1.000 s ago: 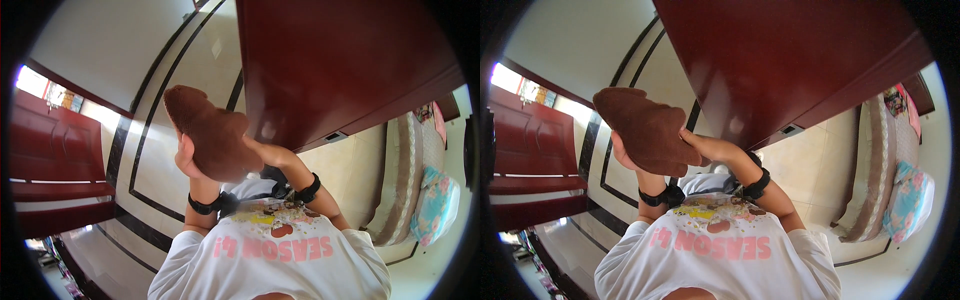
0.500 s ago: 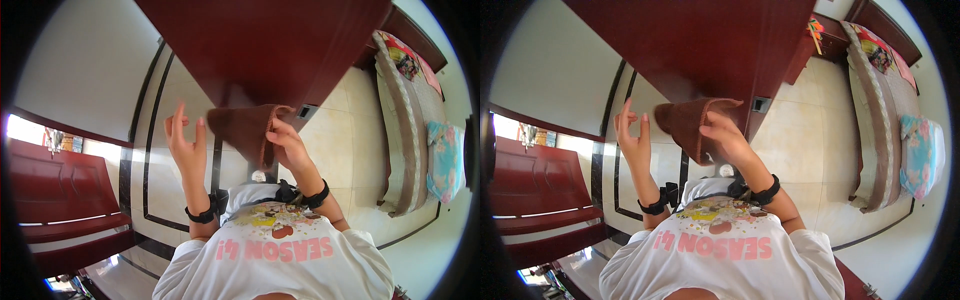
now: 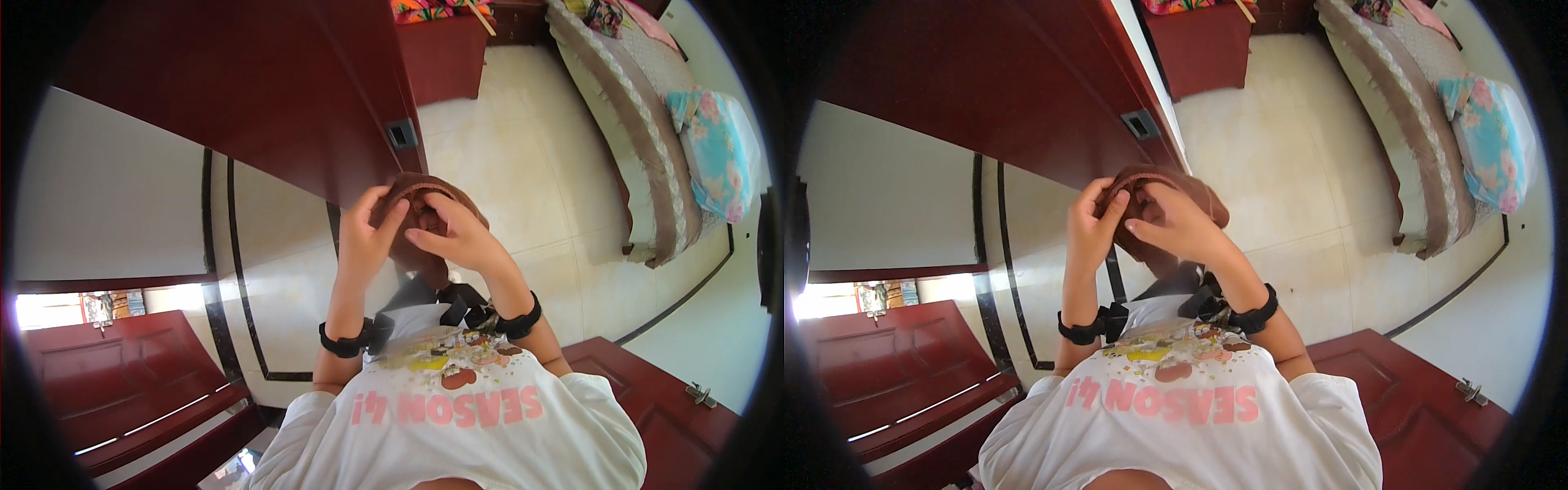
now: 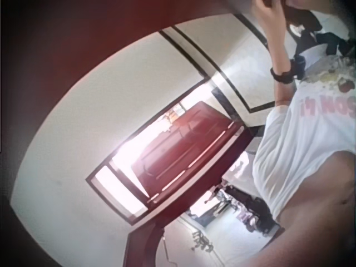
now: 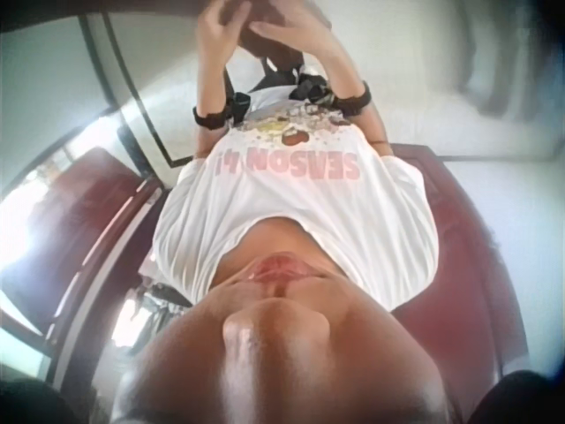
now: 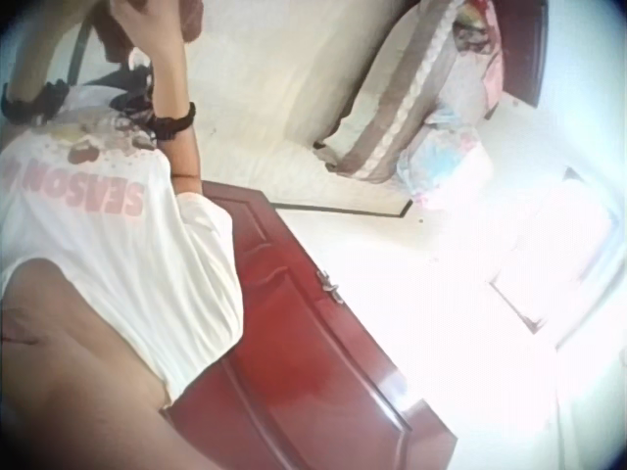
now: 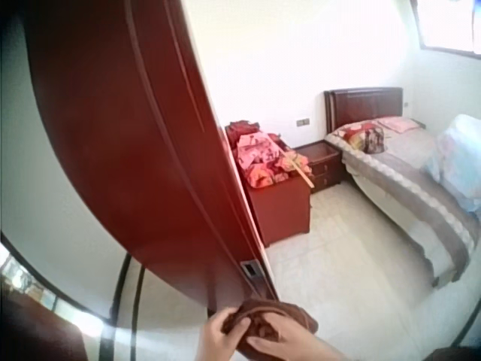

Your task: The person wipes the surface and edges of a red wooden door using a brown cloth, moving across different sections of the door panel and frame.

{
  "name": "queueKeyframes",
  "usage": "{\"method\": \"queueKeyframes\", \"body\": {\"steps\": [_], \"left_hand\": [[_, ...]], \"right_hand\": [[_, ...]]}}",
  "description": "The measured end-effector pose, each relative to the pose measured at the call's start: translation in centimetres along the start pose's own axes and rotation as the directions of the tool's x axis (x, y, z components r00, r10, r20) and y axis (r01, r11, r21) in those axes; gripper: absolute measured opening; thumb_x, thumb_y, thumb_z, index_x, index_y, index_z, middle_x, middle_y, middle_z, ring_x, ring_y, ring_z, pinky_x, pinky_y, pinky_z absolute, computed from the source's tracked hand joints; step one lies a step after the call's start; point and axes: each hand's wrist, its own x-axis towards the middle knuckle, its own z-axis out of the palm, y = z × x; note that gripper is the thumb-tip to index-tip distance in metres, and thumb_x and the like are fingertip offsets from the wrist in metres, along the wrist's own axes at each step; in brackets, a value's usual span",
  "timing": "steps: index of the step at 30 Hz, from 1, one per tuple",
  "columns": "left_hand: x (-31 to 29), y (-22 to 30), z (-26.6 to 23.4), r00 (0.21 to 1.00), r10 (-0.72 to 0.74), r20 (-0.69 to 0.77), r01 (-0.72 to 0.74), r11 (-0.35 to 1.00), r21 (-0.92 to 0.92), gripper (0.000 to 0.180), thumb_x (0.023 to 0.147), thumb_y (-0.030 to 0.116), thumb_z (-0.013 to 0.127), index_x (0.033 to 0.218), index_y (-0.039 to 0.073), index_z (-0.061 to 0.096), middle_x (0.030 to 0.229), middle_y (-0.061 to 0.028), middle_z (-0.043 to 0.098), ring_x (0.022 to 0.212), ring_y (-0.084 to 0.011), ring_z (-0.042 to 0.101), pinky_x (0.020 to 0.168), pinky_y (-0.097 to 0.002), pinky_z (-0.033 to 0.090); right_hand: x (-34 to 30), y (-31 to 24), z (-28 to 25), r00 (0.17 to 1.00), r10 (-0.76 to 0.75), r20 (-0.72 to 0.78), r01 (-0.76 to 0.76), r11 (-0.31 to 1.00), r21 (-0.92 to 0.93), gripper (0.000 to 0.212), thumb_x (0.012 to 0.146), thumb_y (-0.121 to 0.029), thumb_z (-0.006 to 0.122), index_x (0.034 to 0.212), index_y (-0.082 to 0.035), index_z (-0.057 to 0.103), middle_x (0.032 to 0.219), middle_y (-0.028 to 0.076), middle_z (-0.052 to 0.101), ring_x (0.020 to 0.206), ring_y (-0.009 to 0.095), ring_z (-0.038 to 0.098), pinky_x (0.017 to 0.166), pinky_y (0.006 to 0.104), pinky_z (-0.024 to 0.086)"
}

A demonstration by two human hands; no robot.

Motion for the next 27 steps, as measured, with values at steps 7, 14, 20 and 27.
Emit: {"method": "queueKeyframes", "body": {"steps": [7, 14, 20, 27], "left_hand": [[-1.1, -1.1, 1.0, 0.991, -0.115, 0.074, 0.121, 0.989, -0.080, 0.037, 0.089, 0.030, 0.052, 0.067, 0.000, 0.052, 0.058, 0.0056, 0.040, 0.057, -0.0038, 0.034, 0.049, -0.0203, 0.029], [-0.3, 0.0, 0.2, 0.994, -0.104, 0.027, 0.107, 0.927, -0.359, 0.035, 0.091, 0.030, 0.048, 0.087, -0.002, 0.063, 0.080, -0.0020, 0.061, 0.074, -0.0070, 0.051, 0.069, -0.0202, 0.041], [-0.3, 0.8, -4.8, 0.975, -0.032, -0.218, -0.120, 0.754, -0.646, 0.033, 0.091, 0.027, 0.048, 0.105, -0.001, 0.055, 0.103, -0.0075, 0.058, 0.095, -0.0154, 0.054, 0.086, -0.0292, 0.043], [-0.2, 2.6, -11.0, 0.985, 0.148, -0.086, -0.150, 0.514, -0.845, 0.032, 0.093, 0.028, 0.043, 0.111, 0.003, 0.052, 0.111, -0.0080, 0.055, 0.102, -0.0195, 0.052, 0.089, -0.0343, 0.042]], "right_hand": [[-2.9, -0.5, -2.9, 0.996, 0.088, -0.019, -0.087, 0.996, 0.026, 0.038, 0.077, -0.011, 0.062, 0.112, 0.000, 0.052, 0.082, 0.001, 0.054, 0.076, 0.009, 0.049, 0.068, 0.0226, 0.042], [-6.0, -1.8, -5.5, 0.989, 0.036, -0.144, 0.012, 0.947, 0.321, 0.031, 0.080, -0.003, 0.054, 0.110, -0.001, 0.054, 0.080, -0.002, 0.053, 0.076, 0.006, 0.050, 0.068, 0.0173, 0.040], [-7.5, -0.7, -5.5, 0.913, -0.284, -0.292, 0.407, 0.610, 0.680, 0.029, 0.075, -0.005, 0.055, 0.103, -0.007, 0.048, 0.084, 0.006, 0.053, 0.082, 0.019, 0.055, 0.076, 0.0275, 0.045], [-4.9, 6.1, -2.2, 0.911, -0.016, -0.413, 0.364, 0.503, 0.784, 0.033, 0.093, -0.032, 0.040, 0.114, -0.009, 0.050, 0.104, 0.006, 0.058, 0.099, 0.017, 0.050, 0.096, 0.0353, 0.034]]}}
